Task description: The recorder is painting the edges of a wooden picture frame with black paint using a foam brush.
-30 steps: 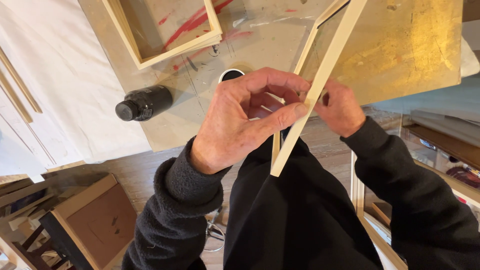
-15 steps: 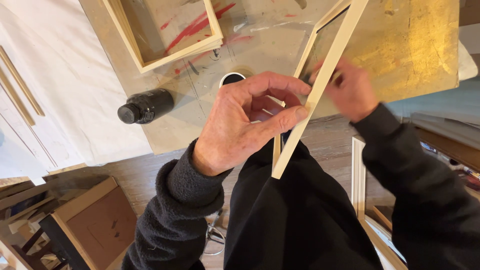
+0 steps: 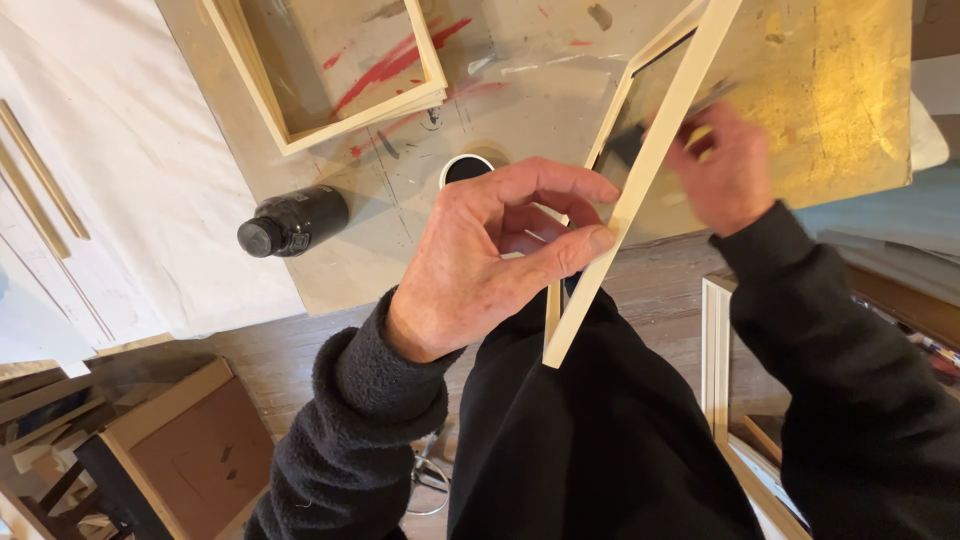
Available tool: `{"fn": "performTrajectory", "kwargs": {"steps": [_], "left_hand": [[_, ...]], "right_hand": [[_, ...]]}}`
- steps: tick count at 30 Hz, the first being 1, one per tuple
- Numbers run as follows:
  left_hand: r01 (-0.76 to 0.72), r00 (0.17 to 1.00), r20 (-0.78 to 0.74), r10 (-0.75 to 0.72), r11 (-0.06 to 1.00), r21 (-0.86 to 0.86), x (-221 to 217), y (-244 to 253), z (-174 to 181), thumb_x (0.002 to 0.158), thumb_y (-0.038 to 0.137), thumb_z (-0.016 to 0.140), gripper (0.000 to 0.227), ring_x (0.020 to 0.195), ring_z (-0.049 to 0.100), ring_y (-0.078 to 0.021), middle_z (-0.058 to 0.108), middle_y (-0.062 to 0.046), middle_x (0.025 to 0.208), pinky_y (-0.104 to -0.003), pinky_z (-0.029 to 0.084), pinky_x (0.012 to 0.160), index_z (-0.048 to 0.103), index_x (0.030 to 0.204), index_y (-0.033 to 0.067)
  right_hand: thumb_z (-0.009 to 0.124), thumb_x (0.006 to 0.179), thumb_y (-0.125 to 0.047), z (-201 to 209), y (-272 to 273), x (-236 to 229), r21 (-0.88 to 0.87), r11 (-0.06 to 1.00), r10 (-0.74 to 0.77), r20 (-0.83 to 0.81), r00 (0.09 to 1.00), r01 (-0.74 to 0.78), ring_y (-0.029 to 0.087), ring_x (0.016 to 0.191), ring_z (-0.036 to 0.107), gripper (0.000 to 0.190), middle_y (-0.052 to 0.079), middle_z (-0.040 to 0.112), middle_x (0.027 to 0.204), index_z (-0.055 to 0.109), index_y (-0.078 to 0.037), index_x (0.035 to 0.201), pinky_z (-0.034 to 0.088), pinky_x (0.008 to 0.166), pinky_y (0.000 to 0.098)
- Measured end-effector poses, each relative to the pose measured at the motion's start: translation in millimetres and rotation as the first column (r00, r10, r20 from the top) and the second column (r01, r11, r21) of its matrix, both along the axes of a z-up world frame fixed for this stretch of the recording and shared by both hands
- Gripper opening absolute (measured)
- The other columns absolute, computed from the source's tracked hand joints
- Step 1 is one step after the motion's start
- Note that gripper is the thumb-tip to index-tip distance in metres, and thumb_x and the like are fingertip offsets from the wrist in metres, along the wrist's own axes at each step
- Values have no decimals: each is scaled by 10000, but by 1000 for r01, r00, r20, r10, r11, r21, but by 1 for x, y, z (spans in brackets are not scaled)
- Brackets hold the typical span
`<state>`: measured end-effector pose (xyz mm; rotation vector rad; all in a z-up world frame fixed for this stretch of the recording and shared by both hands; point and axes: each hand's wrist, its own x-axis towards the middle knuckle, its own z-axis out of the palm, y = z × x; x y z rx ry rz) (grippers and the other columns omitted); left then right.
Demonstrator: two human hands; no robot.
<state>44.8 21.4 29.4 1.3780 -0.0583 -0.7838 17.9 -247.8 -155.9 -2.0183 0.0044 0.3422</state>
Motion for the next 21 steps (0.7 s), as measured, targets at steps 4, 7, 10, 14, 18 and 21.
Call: {"fn": "performTrajectory", "kwargs": {"steps": [4,7,10,14,18,21], "left_hand": [[-6,1000,-12,6,1000,12,-1,0,1,989,116,758,298,946,721,-75,732,-38,1087,-234,619,830,685,1262,21],[-14,1000,5,14,1000,1,1,-2,0,991,115,754,294,949,721,-72,732,-34,1086,-231,621,831,686,1260,17],[-17,1000,8,17,1000,2,-1,-1,2,997,108,749,284,950,715,-69,729,-30,1089,-228,618,830,687,1257,14],[-4,1000,-1,4,1000,-4,0,-3,1,1000,102,748,278,945,711,-68,724,-30,1082,-227,612,829,687,1257,13],[4,1000,-4,-4,1000,7,1,-4,3,996,107,750,280,942,716,-70,727,-31,1073,-228,617,830,690,1252,14],[2,1000,-27,-1,1000,20,0,-4,4,989,108,752,284,924,712,-70,729,-35,1062,-227,610,814,691,1250,15]], "right_hand": [[737,1053,-46,6,-14,4,-29,985,-165,108,980,169,114,862,660,184,66,722,1088,669,-49,1224,530,689,272],[775,1022,-34,16,-14,-3,-168,985,8,338,941,52,163,936,662,230,79,713,1116,684,-61,1232,549,778,323],[800,900,-6,26,-5,-7,-320,945,228,485,844,-72,250,1012,641,321,83,715,1130,735,-69,1207,544,841,381],[794,947,-5,24,-3,-5,-443,894,325,524,787,-74,261,1038,643,269,33,714,1151,764,-89,1201,563,849,371],[795,945,-36,24,-1,2,-448,890,340,517,785,-90,268,1088,641,267,40,711,1198,756,-77,1207,565,844,378],[798,919,-52,20,1,4,-505,860,373,527,764,-71,269,1110,637,294,36,707,1201,767,-81,1210,578,836,375]]}}
